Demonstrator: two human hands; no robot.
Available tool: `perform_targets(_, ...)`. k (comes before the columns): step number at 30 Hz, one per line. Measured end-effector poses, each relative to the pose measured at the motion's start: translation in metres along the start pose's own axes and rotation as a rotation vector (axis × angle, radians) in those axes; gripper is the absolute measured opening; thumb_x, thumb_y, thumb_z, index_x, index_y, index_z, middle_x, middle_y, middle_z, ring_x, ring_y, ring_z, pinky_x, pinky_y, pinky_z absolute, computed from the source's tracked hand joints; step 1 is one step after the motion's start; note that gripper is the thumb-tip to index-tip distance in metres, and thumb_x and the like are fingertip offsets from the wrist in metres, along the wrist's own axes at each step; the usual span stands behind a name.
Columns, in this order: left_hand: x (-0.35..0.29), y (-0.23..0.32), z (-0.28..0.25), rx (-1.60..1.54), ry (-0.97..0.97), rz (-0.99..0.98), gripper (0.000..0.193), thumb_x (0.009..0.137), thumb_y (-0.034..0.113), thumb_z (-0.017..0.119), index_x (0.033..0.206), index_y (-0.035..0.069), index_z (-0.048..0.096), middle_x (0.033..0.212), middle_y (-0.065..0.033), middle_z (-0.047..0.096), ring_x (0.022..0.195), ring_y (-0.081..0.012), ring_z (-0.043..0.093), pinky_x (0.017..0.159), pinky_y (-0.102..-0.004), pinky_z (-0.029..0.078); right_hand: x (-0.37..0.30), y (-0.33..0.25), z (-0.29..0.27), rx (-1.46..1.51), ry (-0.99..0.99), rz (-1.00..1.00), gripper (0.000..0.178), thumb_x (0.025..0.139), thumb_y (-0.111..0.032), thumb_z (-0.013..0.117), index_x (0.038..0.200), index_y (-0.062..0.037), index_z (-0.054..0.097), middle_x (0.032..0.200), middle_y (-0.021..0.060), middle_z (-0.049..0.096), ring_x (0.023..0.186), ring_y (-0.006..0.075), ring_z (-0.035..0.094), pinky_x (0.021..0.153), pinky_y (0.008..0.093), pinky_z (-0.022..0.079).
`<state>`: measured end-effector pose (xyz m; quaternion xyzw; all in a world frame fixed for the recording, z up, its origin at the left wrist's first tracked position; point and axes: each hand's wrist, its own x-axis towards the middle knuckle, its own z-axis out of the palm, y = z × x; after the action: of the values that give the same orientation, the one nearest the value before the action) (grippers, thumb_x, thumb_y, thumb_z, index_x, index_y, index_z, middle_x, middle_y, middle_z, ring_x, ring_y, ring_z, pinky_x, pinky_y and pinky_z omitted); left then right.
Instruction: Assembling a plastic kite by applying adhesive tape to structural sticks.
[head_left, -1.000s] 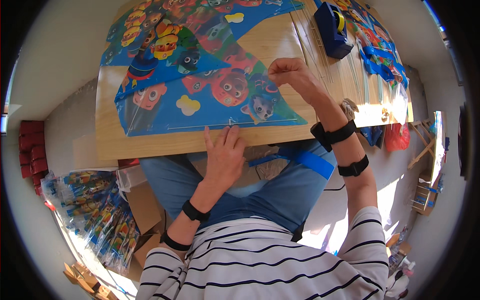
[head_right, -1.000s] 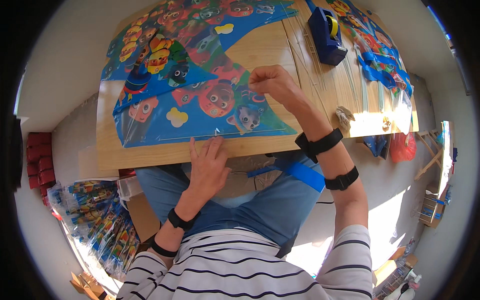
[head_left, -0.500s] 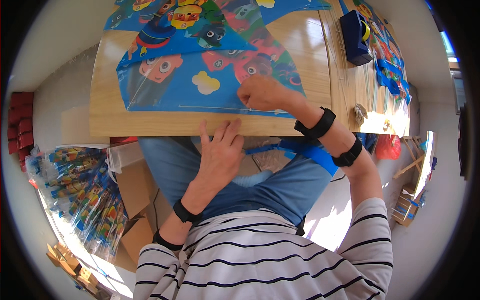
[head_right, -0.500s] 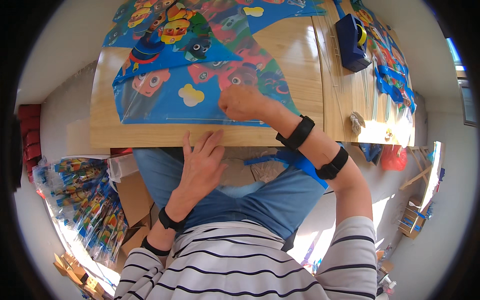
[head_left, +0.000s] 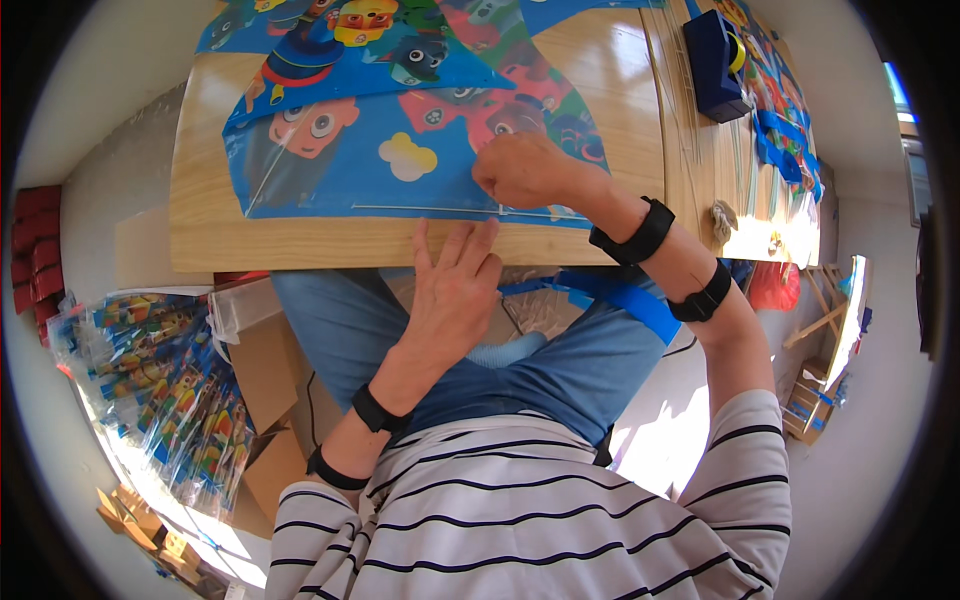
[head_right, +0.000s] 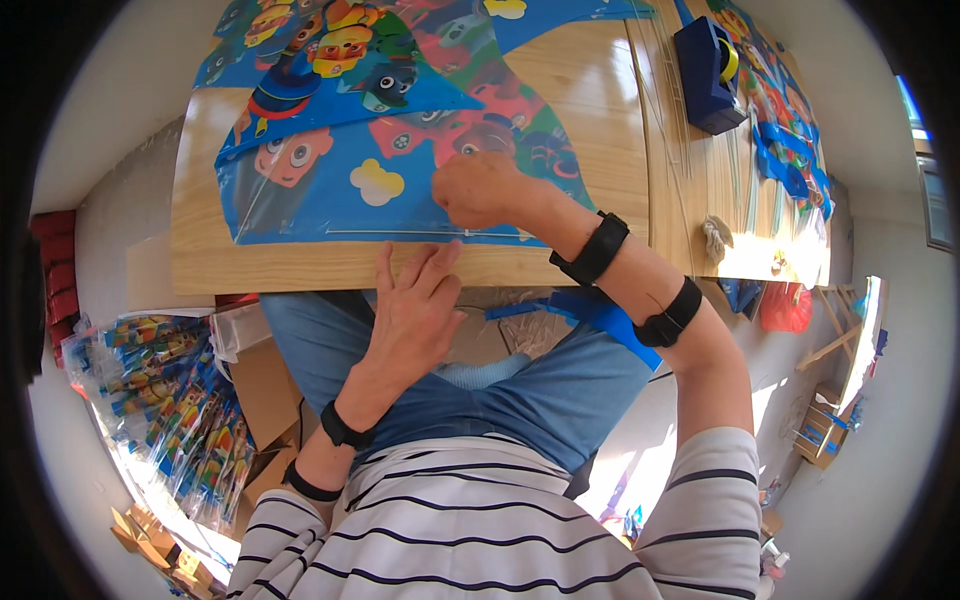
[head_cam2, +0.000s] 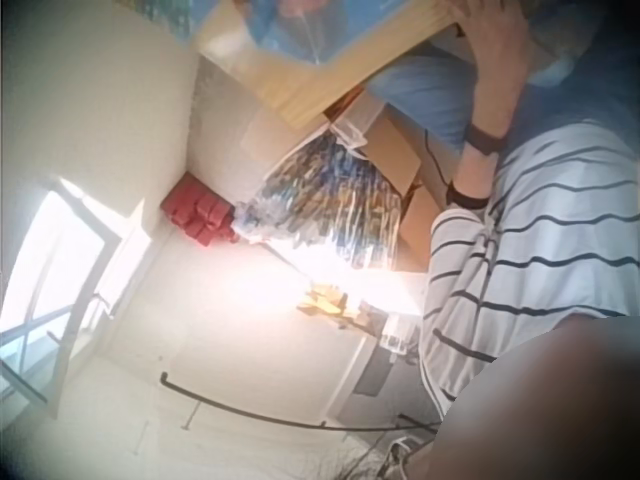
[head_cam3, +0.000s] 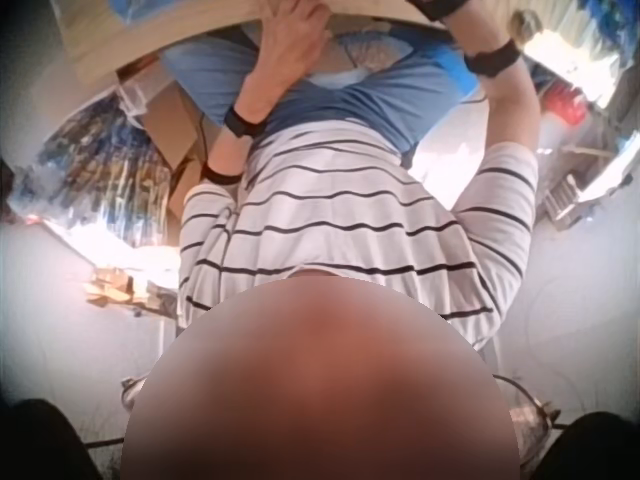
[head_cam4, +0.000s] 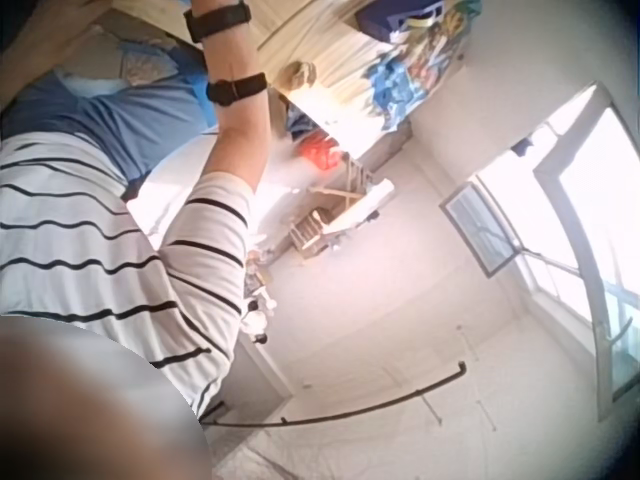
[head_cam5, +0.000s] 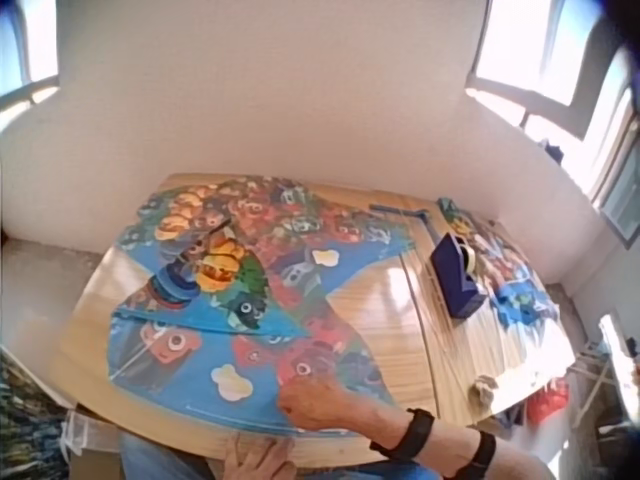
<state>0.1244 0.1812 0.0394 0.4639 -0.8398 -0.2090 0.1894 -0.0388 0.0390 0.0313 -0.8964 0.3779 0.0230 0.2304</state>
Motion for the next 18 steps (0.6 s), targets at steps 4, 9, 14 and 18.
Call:
perform_targets(4, 0.0028, -0.0003, 0.0016, 0.018, -0.002, 0.008, 0.03, 0.065, 0.01, 0.076, 0.088, 0.003, 0.058, 0.137, -0.0095, 0.046, 0.124, -0.0293, 0.045, 0.106, -0.0658, 0.023, 0.0008, -0.0014, 0.0007, 0.001, -0.037, 0.027, 0.006, 0.067, -0.008, 0.059, 0.067, -0.009, 0.065, 0.073, 0.0091, 0.065, 0.077, 0.0318, 0.062, 0.063, 0.0441, 0.047)
perform_targets(9, 0.0047, -0.0023, 0.0039, 0.033, -0.002, 0.002, 0.03, 0.065, 0.009, 0.076, 0.089, 0.003, 0.058, 0.137, -0.0097, 0.046, 0.124, -0.0296, 0.044, 0.107, -0.0654, 0.022, 0.0031, -0.0013, 0.0013, -0.029, -0.076, 0.042, 0.007, 0.068, -0.009, 0.059, 0.069, -0.009, 0.066, 0.075, 0.0087, 0.065, 0.079, 0.0321, 0.062, 0.064, 0.0449, 0.047)
perform_targets(14, 0.0073, -0.005, 0.0068, 0.044, -0.001, 0.01, 0.03, 0.065, 0.01, 0.075, 0.089, 0.003, 0.058, 0.137, -0.01, 0.046, 0.123, -0.0299, 0.044, 0.107, -0.0656, 0.021, 0.0023, -0.0006, 0.0021, -0.02, -0.05, 0.033, 0.008, 0.069, -0.01, 0.059, 0.071, -0.0091, 0.066, 0.078, 0.0092, 0.066, 0.08, 0.0326, 0.062, 0.065, 0.0453, 0.048)
perform_targets(18, 0.009, -0.0051, 0.0083, 0.034, 0.004, 0.01, 0.031, 0.065, 0.01, 0.075, 0.09, 0.003, 0.059, 0.135, -0.01, 0.048, 0.123, -0.0301, 0.044, 0.107, -0.0658, 0.021, 0.0039, -0.0014, 0.0031, -0.051, -0.058, 0.057, 0.008, 0.069, -0.01, 0.059, 0.071, -0.0091, 0.067, 0.078, 0.0096, 0.066, 0.082, 0.0323, 0.063, 0.066, 0.0454, 0.048)
